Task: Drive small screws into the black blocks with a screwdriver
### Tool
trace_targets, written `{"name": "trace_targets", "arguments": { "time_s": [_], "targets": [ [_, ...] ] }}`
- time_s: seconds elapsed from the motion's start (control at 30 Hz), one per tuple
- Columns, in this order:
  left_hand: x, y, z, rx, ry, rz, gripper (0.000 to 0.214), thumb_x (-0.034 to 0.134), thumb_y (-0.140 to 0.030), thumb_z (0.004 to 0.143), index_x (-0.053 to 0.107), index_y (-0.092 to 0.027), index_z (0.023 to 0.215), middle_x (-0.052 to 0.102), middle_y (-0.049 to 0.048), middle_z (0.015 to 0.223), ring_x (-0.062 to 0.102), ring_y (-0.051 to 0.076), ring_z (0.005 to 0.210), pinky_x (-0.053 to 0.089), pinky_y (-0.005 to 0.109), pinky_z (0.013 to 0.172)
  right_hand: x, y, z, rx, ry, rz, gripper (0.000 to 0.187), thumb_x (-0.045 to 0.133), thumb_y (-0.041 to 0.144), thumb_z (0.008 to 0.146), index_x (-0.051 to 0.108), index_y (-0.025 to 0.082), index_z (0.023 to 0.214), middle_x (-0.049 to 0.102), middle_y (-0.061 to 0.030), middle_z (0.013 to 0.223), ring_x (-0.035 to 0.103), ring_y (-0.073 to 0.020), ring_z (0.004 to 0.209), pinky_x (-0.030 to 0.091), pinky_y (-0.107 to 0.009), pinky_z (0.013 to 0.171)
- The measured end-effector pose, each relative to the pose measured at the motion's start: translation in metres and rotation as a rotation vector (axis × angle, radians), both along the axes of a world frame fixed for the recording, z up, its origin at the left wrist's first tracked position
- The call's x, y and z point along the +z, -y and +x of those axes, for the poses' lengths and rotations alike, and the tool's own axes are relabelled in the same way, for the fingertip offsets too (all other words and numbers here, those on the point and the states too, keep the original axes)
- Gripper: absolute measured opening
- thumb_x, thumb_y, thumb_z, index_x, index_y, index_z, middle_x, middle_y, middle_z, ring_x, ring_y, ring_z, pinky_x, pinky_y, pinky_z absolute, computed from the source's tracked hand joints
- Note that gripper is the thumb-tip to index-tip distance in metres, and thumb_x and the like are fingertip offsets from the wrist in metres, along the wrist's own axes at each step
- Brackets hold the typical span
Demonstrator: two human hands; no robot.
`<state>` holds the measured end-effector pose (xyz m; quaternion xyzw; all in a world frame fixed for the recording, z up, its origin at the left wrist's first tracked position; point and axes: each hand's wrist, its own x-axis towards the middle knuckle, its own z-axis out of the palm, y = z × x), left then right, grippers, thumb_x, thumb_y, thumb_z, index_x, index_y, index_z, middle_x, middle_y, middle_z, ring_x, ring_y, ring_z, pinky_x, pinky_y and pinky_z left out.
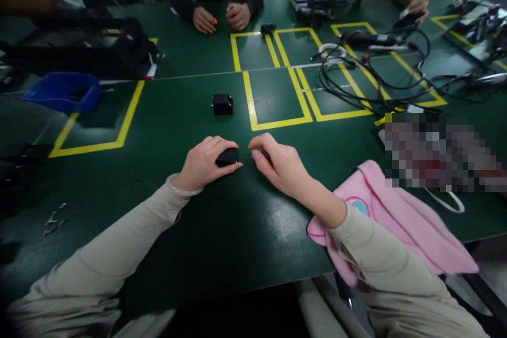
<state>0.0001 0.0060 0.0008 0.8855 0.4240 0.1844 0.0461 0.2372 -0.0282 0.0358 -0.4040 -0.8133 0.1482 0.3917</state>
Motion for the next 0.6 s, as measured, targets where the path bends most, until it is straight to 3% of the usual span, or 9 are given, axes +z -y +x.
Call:
{"name": "trace_targets", "arguments": {
  "time_s": [0.13, 0.3, 0.47, 0.6],
  "targets": [
    [-0.0009, -0.0002, 0.0001, 0.003, 0.004, 0.004, 0.046, 0.056, -0.060, 0.093, 0.064, -0.021, 0.114, 0.066, 0.0060, 0.105, 0.058, 0.022, 0.094, 0.044, 0.034, 0.081, -0.0002, 0.0005, 0.0002, 0.018, 0.027, 0.038, 0.015, 0.049, 0.027, 0.100, 0.058, 0.021, 0.091, 0.064, 0.0016, 0.072, 0.061, -0.0098, 0.059, 0.044, -0.021, 0.058],
    [-0.0007, 0.0001, -0.0001, 0.003, 0.001, 0.007, 0.045, 0.056, -0.060, 0.092, 0.064, -0.021, 0.114, 0.066, 0.0061, 0.105, 0.058, 0.022, 0.093, 0.044, 0.034, 0.080, 0.0003, 0.0009, -0.0004, -0.004, 0.004, 0.037, 0.011, 0.047, 0.023, 0.099, 0.057, 0.020, 0.103, 0.068, -0.0011, 0.082, 0.066, -0.0119, 0.066, 0.048, -0.022, 0.063],
    [-0.0004, 0.0000, 0.0001, -0.002, 0.007, 0.006, 0.045, 0.056, -0.059, 0.093, 0.065, -0.021, 0.114, 0.067, 0.0064, 0.105, 0.058, 0.022, 0.093, 0.044, 0.033, 0.080, 0.0005, 0.0005, -0.0006, 0.010, 0.034, 0.045, 0.011, 0.051, 0.026, 0.100, 0.057, 0.021, 0.093, 0.065, 0.0014, 0.073, 0.062, -0.0101, 0.059, 0.045, -0.021, 0.058],
    [-0.0004, 0.0002, 0.0002, 0.001, 0.007, 0.006, 0.045, 0.056, -0.059, 0.093, 0.065, -0.020, 0.114, 0.067, 0.0064, 0.105, 0.058, 0.022, 0.093, 0.045, 0.034, 0.080, 0.0008, 0.0007, -0.0008, -0.015, 0.010, 0.039, 0.009, 0.049, 0.021, 0.098, 0.057, 0.019, 0.102, 0.067, -0.0009, 0.080, 0.065, -0.0116, 0.064, 0.048, -0.022, 0.062]
  ]
}}
